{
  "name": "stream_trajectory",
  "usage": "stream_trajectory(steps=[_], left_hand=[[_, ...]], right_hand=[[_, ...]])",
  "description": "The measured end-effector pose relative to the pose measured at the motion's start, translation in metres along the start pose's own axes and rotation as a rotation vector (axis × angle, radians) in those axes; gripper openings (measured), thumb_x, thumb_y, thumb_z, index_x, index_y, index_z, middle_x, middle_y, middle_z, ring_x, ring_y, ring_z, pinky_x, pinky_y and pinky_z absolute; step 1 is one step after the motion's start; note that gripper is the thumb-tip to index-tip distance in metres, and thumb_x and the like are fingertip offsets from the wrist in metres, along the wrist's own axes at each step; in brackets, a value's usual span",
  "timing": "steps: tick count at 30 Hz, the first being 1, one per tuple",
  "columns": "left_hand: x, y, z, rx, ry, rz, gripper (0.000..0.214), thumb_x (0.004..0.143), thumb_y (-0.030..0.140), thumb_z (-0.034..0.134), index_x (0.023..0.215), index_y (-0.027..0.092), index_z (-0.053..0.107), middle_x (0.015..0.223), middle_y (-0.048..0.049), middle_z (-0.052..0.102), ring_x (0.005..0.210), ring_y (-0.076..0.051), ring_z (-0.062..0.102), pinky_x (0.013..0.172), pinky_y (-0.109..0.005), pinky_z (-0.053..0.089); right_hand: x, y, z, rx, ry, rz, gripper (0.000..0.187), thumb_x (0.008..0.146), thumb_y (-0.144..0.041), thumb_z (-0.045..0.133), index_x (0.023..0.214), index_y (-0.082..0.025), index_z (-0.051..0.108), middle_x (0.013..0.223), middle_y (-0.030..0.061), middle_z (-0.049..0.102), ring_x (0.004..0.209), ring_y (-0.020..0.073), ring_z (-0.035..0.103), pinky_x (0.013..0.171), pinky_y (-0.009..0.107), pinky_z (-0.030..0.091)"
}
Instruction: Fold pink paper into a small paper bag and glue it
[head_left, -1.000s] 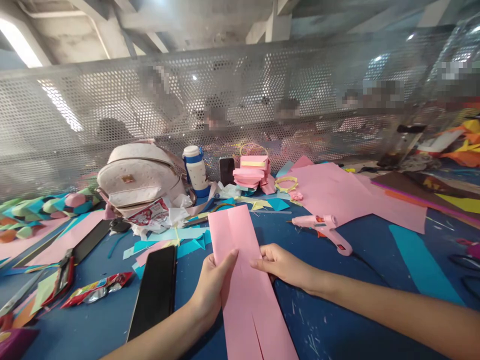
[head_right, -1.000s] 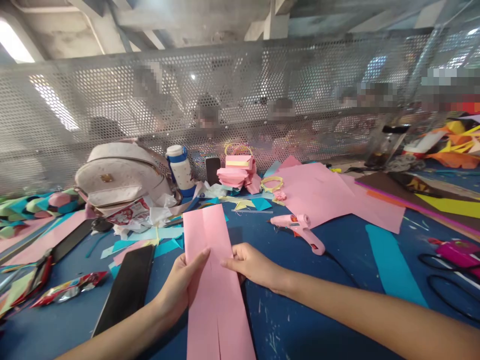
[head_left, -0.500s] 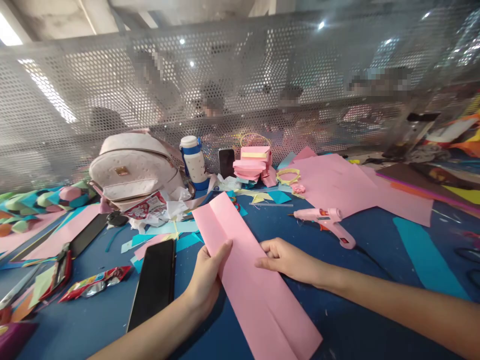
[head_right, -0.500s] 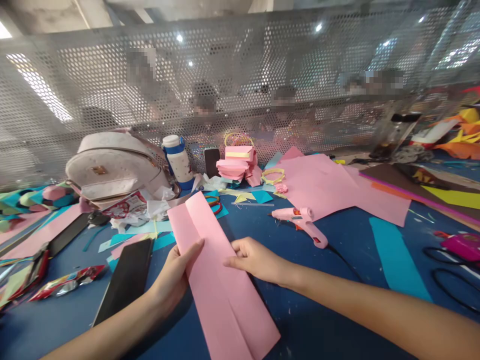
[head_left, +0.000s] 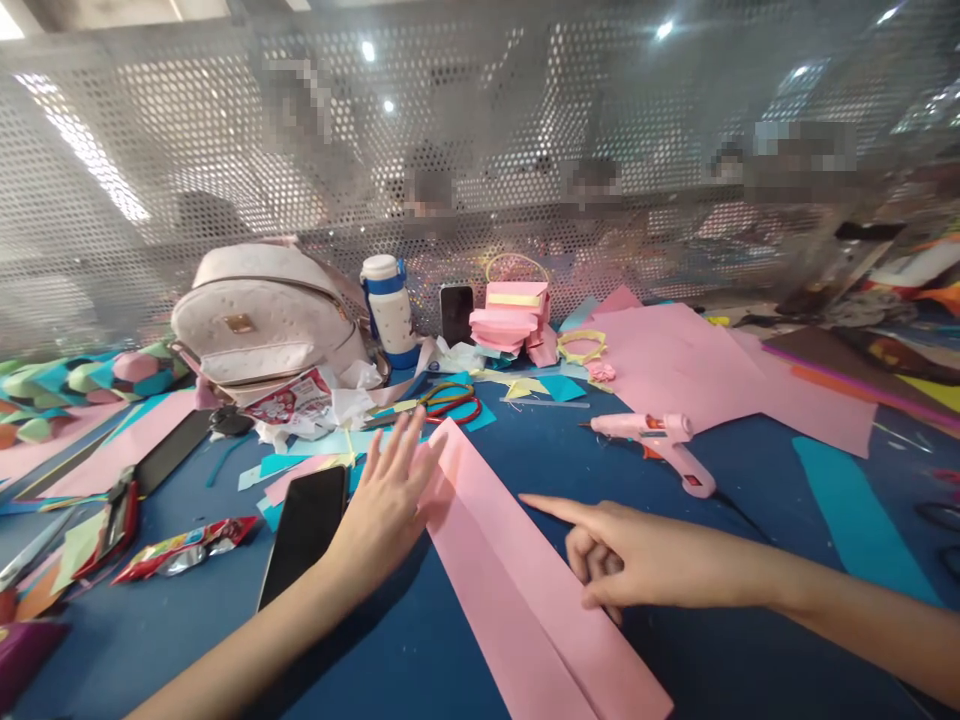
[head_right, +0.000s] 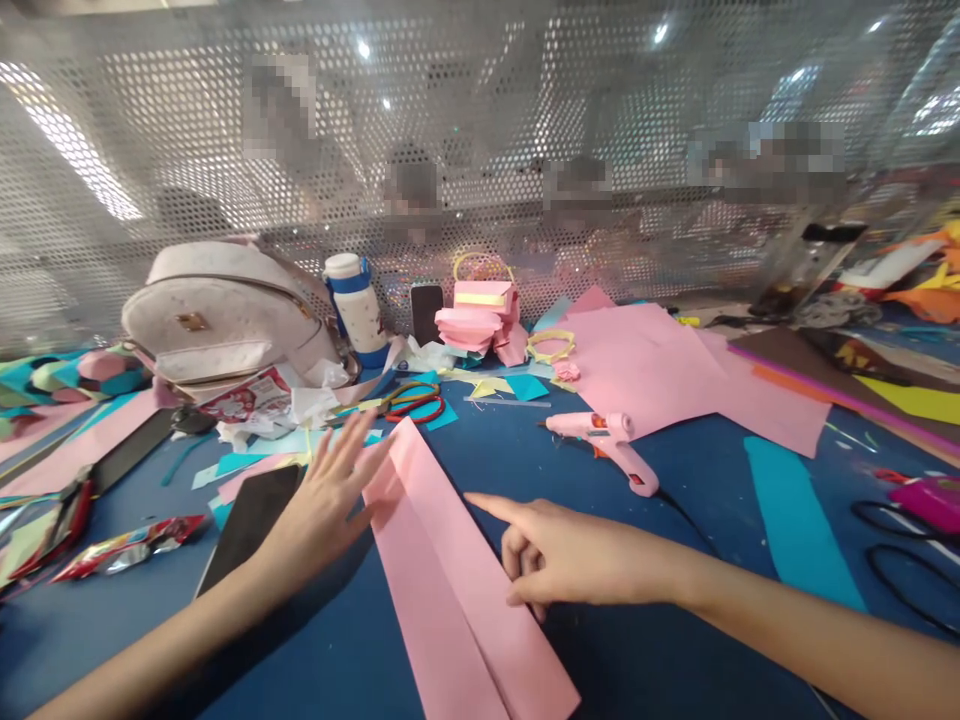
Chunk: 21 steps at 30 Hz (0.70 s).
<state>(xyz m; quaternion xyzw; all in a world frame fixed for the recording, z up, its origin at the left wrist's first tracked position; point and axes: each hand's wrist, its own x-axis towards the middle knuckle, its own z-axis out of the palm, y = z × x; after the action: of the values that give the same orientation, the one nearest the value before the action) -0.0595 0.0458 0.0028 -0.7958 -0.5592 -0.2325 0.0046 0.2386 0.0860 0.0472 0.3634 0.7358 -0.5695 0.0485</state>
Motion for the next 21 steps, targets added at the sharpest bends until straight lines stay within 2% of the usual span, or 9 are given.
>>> stream_trajectory(steps=[1,3,5,8,10,12,15,18,21], left_hand=[[-0.003,0.000,0.002,0.070,-0.084,0.061,0.059,0.086,0.007,0.048,0.143,0.024,0.043,0.159,-0.0129,0.030,0.146,-0.033,0.026,0.116,-0.061,0.025],[-0.008,0.002,0.008,0.134,-0.171,0.104,0.048,0.091,0.012,0.045,0.138,0.018,0.049,0.150,-0.0161,0.044,0.139,-0.033,0.042,0.112,-0.057,0.036],[-0.012,0.003,0.013,0.146,-0.185,0.101,0.047,0.094,0.017,0.042,0.140,0.014,0.047,0.147,-0.0174,0.047,0.136,-0.034,0.045,0.109,-0.054,0.041],[-0.013,0.003,0.016,0.129,-0.186,0.121,0.050,0.094,0.018,0.041,0.143,0.012,0.044,0.149,-0.0172,0.045,0.138,-0.034,0.042,0.110,-0.053,0.041],[-0.013,0.001,0.016,0.110,-0.187,0.127,0.049,0.095,0.020,0.041,0.144,0.012,0.043,0.149,-0.0172,0.045,0.139,-0.033,0.040,0.111,-0.051,0.040],[-0.013,-0.001,0.014,0.093,-0.180,0.128,0.049,0.096,0.022,0.041,0.144,0.013,0.043,0.149,-0.0168,0.045,0.140,-0.031,0.039,0.112,-0.050,0.039],[-0.013,-0.002,0.012,0.074,-0.181,0.138,0.048,0.098,0.024,0.040,0.145,0.015,0.042,0.150,-0.0169,0.043,0.142,-0.030,0.037,0.113,-0.050,0.038],[-0.014,-0.004,0.013,0.097,-0.188,0.106,0.050,0.097,0.028,0.042,0.144,0.011,0.043,0.151,-0.0214,0.039,0.142,-0.033,0.035,0.112,-0.051,0.037],[-0.016,-0.005,0.015,0.117,-0.169,0.049,0.056,0.096,0.034,0.046,0.143,0.003,0.043,0.150,-0.0272,0.036,0.141,-0.037,0.034,0.112,-0.054,0.036]], right_hand=[[-0.001,-0.003,-0.003,-0.045,-0.031,0.000,0.083,0.080,-0.021,0.065,0.154,-0.026,0.027,0.076,-0.0032,0.067,0.060,0.0130,0.065,0.056,0.020,0.047],[0.002,-0.012,-0.008,-0.179,-0.042,-0.035,0.063,0.084,-0.024,0.062,0.145,-0.025,0.046,0.065,-0.0041,0.067,0.051,0.0134,0.062,0.053,0.022,0.044],[0.015,-0.021,-0.013,-0.357,0.097,-0.128,0.042,0.088,-0.030,0.060,0.130,-0.026,0.061,0.069,-0.0022,0.069,0.056,0.0150,0.064,0.055,0.024,0.044],[0.055,-0.032,-0.015,-0.623,0.474,-0.299,0.044,0.090,-0.026,0.058,0.134,-0.027,0.054,0.108,0.0031,0.070,0.091,0.0209,0.066,0.074,0.029,0.048],[0.091,-0.038,-0.014,-0.763,0.535,-0.434,0.039,0.094,-0.021,0.053,0.132,-0.022,0.053,0.127,0.0077,0.061,0.114,0.0237,0.057,0.089,0.034,0.047],[0.125,-0.042,-0.014,-0.812,0.559,-0.512,0.030,0.096,-0.018,0.050,0.125,-0.018,0.057,0.128,0.0083,0.060,0.118,0.0219,0.054,0.096,0.035,0.044],[0.162,-0.046,-0.013,-0.819,0.605,-0.520,0.018,0.096,-0.014,0.050,0.108,-0.015,0.062,0.116,0.0085,0.063,0.115,0.0211,0.053,0.096,0.033,0.043],[0.178,-0.047,-0.010,-0.827,0.660,-0.529,0.008,0.094,-0.013,0.054,0.095,-0.015,0.061,0.105,0.0073,0.063,0.105,0.0207,0.054,0.089,0.031,0.043],[0.181,-0.044,-0.007,-0.844,0.692,-0.551,0.004,0.095,-0.018,0.055,0.093,-0.017,0.059,0.101,0.0060,0.061,0.102,0.0206,0.052,0.087,0.031,0.042]])
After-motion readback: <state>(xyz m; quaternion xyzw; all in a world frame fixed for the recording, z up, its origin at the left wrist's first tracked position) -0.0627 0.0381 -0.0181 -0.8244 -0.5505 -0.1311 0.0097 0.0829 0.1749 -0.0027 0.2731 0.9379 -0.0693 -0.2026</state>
